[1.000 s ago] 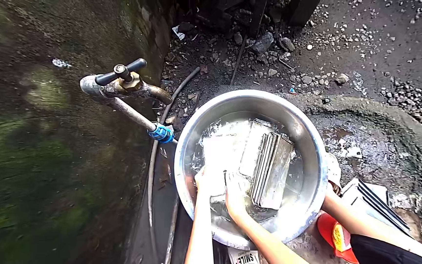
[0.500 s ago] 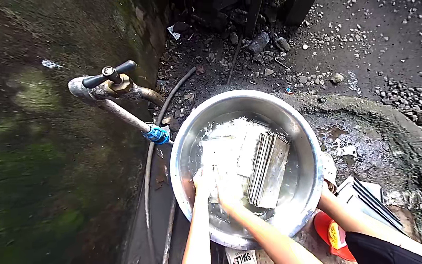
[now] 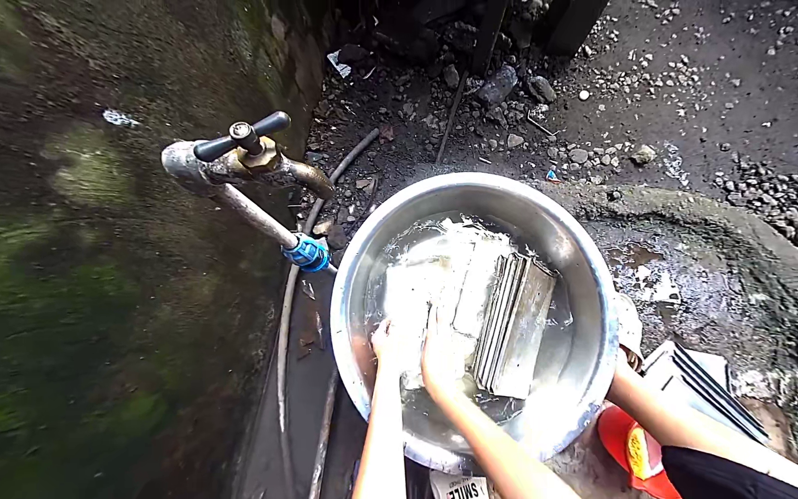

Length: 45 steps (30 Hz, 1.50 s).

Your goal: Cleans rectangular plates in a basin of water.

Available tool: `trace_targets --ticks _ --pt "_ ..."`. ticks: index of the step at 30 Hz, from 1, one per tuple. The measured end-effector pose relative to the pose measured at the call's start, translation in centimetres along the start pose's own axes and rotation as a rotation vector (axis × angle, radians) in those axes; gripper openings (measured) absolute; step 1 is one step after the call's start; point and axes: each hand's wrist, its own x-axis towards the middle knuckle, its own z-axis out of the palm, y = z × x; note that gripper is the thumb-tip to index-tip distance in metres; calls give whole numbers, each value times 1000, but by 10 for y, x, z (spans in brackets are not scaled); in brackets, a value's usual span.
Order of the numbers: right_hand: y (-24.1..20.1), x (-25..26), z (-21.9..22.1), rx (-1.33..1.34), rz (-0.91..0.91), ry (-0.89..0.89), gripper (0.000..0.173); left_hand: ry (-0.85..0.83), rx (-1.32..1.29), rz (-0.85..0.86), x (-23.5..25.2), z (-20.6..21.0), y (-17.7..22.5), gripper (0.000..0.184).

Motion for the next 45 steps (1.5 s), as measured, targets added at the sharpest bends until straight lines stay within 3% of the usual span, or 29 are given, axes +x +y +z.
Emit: trace_targets --ticks 2,4,10,12,14,18,21,24,27,29,33,35,37,42,45 --pt "7 -42 0 -47 -66 -76 63 4 -9 -1 -1 1 -1 36" --pt "8 -47 -4 -85 -98 -134 62 13 -23 -3 -1 1 0 36" --pt "-24 83 -22 -94 30 -172 56 -6 -51 -13 -4 0 -2 35" --pt "-20 99 -16 -86 42 -138 55 2 -53 -12 0 1 -2 32" --pt "-9 75 -9 -58 -42 -107 58 1 -26 -39 -2 1 2 34" --pt "10 -22 -11 -92 -289 -441 57 20 -27 -72 -3 3 2 35" --pt "23 -28 -13 -114 -452 -548 51 0 -14 -88 8 3 -8 37" --pt "18 15 -20 -107 -402 -333 51 -3 3 -78 14 0 -14 40" --pt "8 66 -18 -214 -146 -84 54 9 -14 -61 13 0 -21 38" --pt "-4 75 -17 -233 -34 -137 57 -3 -31 -59 16 0 -19 38" --pt "-3 21 -29 -214 -287 -544 55 -5 -89 -157 -1 3 3 44" --pt "4 -5 -38 -233 -424 -707 72 -6 -117 -207 -5 4 8 43" --pt "11 -13 -46 -258 -549 -672 82 -82 -199 -240 -8 3 11 42" --pt "10 2 -73 -315 -810 -356 50 -280 -303 -299 -20 1 24 43" --pt "-10 16 -113 -209 -892 -330 38 -306 -369 -350 -24 1 33 54"
